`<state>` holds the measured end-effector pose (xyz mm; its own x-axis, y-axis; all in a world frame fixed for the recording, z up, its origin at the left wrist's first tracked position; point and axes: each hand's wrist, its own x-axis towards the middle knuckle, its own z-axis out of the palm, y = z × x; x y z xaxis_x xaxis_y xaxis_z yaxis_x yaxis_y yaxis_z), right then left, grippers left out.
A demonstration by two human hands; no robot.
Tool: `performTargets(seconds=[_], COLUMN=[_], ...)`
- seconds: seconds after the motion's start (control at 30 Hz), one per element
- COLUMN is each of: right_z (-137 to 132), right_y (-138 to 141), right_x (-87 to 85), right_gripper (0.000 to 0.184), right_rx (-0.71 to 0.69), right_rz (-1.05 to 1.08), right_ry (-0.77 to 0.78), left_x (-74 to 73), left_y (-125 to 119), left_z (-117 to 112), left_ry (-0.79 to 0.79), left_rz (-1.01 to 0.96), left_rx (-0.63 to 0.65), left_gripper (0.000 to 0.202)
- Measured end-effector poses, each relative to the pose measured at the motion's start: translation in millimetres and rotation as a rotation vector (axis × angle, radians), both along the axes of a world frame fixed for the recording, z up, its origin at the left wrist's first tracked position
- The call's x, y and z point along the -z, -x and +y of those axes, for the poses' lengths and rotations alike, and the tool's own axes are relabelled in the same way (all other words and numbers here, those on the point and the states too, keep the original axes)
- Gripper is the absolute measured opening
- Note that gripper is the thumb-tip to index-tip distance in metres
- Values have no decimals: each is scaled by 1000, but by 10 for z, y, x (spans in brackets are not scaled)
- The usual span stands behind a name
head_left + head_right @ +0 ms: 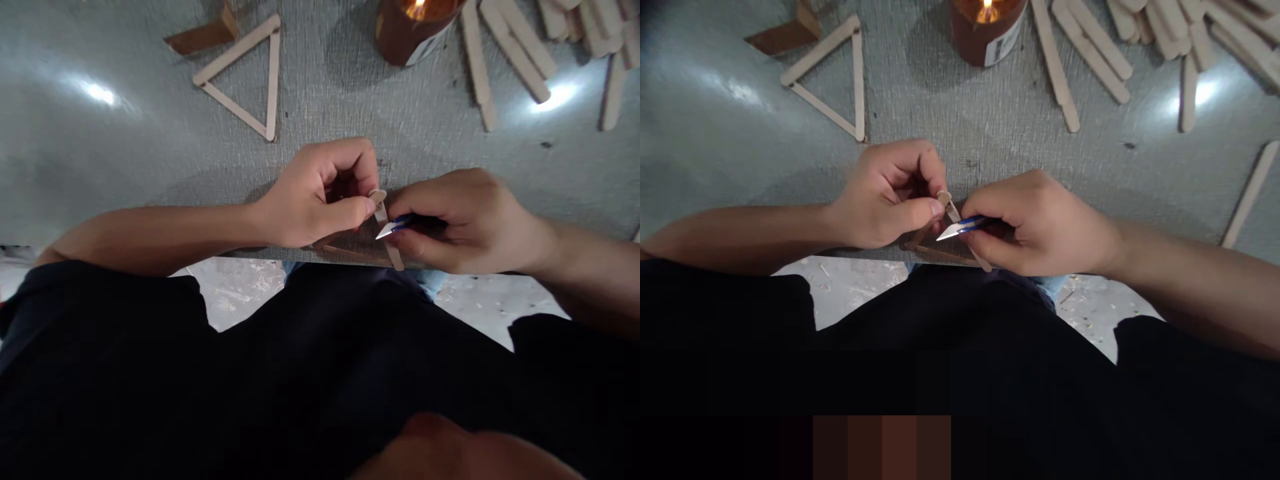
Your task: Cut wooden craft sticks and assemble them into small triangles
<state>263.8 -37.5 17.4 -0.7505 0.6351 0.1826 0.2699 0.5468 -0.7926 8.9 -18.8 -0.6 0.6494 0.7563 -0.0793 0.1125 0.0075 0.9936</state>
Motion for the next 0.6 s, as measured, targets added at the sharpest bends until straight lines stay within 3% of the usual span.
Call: performTargets(seconds=[0.1, 0.3, 0.47, 0.6], right_z=[28, 122, 119, 104], right_y=[-68, -234, -261, -239], right_x=[-9, 10, 14, -8], right_gripper=[11, 19, 20, 22], right_rx=[31, 140, 102, 102], right_rz=[-33, -130, -202, -285], right_ry=[-93, -495, -624, -637], left_x=[-8, -50, -145, -196], left_y=[8, 21, 14, 14], left_z=[6, -41, -65, -75], left_ry=[-37, -110, -54, 25], left_rz=[-6, -12, 18, -18], left_rx=[3, 35, 86, 111], left_gripper=[20, 19, 19, 16])
